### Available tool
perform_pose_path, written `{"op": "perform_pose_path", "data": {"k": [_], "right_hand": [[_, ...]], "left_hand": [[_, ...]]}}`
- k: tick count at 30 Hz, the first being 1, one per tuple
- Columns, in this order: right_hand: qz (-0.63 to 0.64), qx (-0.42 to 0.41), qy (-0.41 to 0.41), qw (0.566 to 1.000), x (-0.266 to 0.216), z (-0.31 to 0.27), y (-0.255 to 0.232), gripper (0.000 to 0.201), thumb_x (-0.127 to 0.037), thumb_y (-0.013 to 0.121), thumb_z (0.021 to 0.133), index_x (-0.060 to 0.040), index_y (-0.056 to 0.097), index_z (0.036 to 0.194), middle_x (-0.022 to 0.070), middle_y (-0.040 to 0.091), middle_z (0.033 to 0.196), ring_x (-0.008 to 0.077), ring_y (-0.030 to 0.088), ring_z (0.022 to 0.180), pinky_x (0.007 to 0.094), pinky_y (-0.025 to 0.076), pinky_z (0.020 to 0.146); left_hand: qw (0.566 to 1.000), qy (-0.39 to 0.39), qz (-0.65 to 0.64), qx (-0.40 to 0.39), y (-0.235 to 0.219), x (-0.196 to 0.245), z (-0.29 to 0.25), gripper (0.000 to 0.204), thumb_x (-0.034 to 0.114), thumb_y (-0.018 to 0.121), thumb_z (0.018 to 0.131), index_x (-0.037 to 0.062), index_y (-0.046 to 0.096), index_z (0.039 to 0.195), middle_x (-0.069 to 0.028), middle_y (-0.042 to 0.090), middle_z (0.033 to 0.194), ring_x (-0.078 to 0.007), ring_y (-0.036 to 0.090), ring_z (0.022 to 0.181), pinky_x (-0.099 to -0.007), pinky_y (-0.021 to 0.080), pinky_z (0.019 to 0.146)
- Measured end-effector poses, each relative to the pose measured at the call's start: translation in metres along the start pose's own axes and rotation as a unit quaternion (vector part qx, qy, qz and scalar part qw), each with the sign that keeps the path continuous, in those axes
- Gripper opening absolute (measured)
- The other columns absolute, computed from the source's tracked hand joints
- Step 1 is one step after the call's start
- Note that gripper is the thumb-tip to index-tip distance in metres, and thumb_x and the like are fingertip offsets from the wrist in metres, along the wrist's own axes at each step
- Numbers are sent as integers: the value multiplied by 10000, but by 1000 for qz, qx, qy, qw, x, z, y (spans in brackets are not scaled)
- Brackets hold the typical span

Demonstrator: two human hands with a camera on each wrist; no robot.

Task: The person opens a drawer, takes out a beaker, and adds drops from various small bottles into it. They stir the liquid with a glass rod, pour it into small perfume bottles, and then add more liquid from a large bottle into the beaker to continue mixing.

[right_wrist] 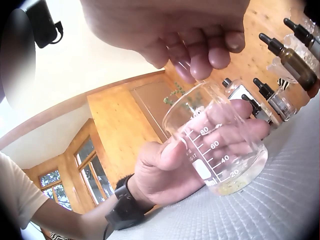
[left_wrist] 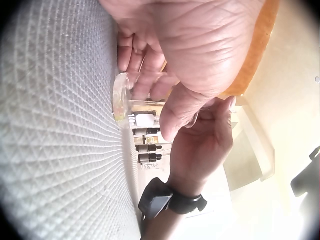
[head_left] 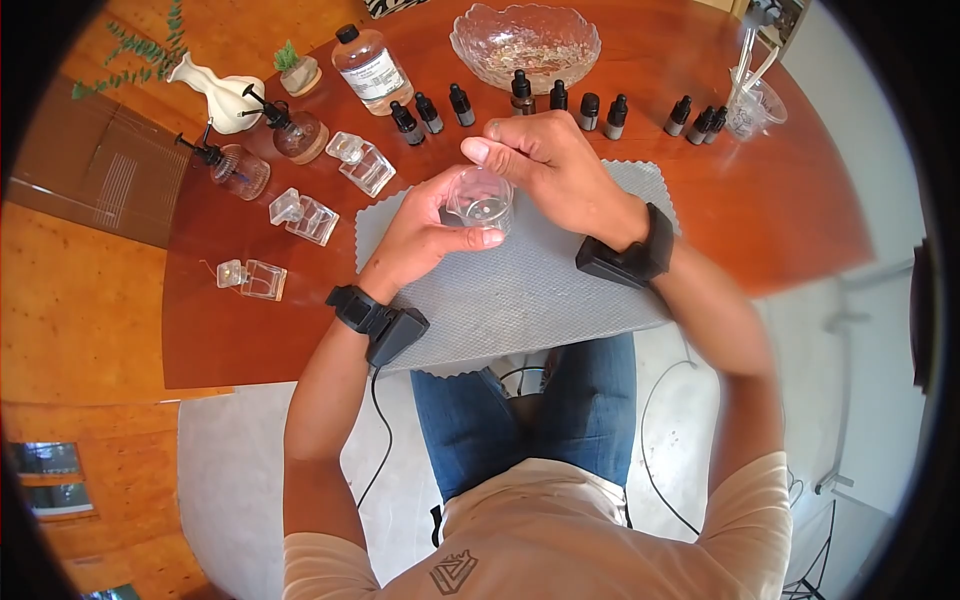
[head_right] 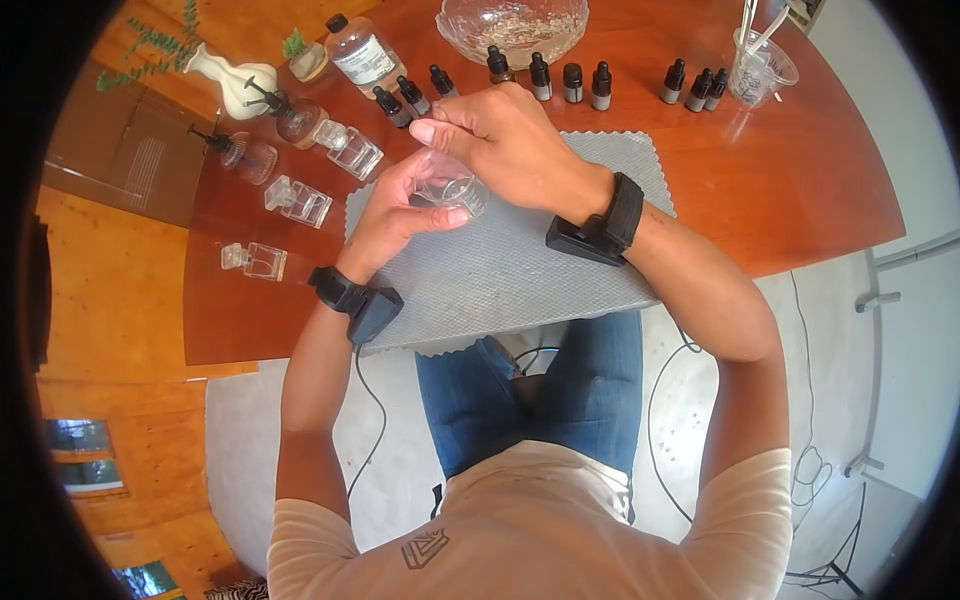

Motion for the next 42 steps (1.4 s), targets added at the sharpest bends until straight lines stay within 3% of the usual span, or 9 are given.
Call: {"op": "perform_pose_path", "data": {"k": [6,12,15,18,21,27,30,33,42], "right_hand": [[-5,25,-11,1000,4,0,2,481,-321,665,1018,27,577,696,140,435,546,237,357,493,395,332,496],[44,-2,33,999,4,-1,1,488,-329,662,1022,32,581,703,130,441,547,211,352,501,376,337,499],[37,1,6,999,5,0,4,483,-316,665,1024,38,579,706,118,443,547,187,348,508,361,333,499],[96,-30,41,994,3,-1,1,472,-299,673,1023,44,580,712,103,430,550,163,339,523,352,327,501],[50,-1,29,998,6,-1,0,463,-288,682,1018,46,586,712,95,421,559,155,332,534,353,325,503],[104,-28,44,993,6,-1,2,428,-274,680,1015,42,608,736,106,440,561,176,346,526,362,334,507],[31,2,21,999,6,-1,0,421,-274,680,1013,46,613,749,111,450,561,186,358,529,362,342,512],[67,-45,27,996,2,1,0,425,-280,682,1012,49,617,752,114,456,568,187,358,538,359,343,513],[120,-47,55,990,4,-2,3,406,-261,685,1015,51,635,760,73,464,576,116,358,561,343,344,514]], "left_hand": [[1000,-1,-10,6,1,4,-1,618,174,897,772,18,630,1307,-67,710,1193,-175,651,1131,-339,490,1017],[1000,3,-4,3,1,3,0,611,179,890,778,18,632,1308,-69,708,1212,-176,648,1131,-343,489,1016],[1000,-5,-6,1,1,3,-1,608,186,888,783,17,632,1308,-71,708,1213,-179,645,1136,-347,484,1023],[1000,-24,0,-12,2,6,-2,675,277,877,774,0,607,1327,-105,673,1256,-215,602,1208,-374,413,1080],[1000,-16,-4,-10,3,6,-1,670,277,876,771,-2,611,1320,-103,673,1251,-218,600,1210,-372,414,1079],[1000,-23,-8,-9,3,6,-2,670,275,876,771,-8,609,1317,-103,669,1260,-222,600,1218,-373,416,1083],[1000,-17,-8,-14,2,4,0,667,277,876,773,-8,609,1314,-102,672,1253,-220,603,1211,-374,416,1082],[1000,-22,-1,-5,2,6,-2,658,273,874,778,-7,609,1311,-97,675,1241,-214,605,1202,-372,414,1078],[1000,-22,-12,-7,2,4,-2,655,265,874,780,-5,610,1315,-95,679,1248,-199,602,1194,-368,401,1079]]}}
Point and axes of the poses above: each hand's wrist, its own z-axis towards the middle knuckle, its own y-axis out of the palm, x = y × z, the point moved 4 cm from there along z, towards the middle knuckle
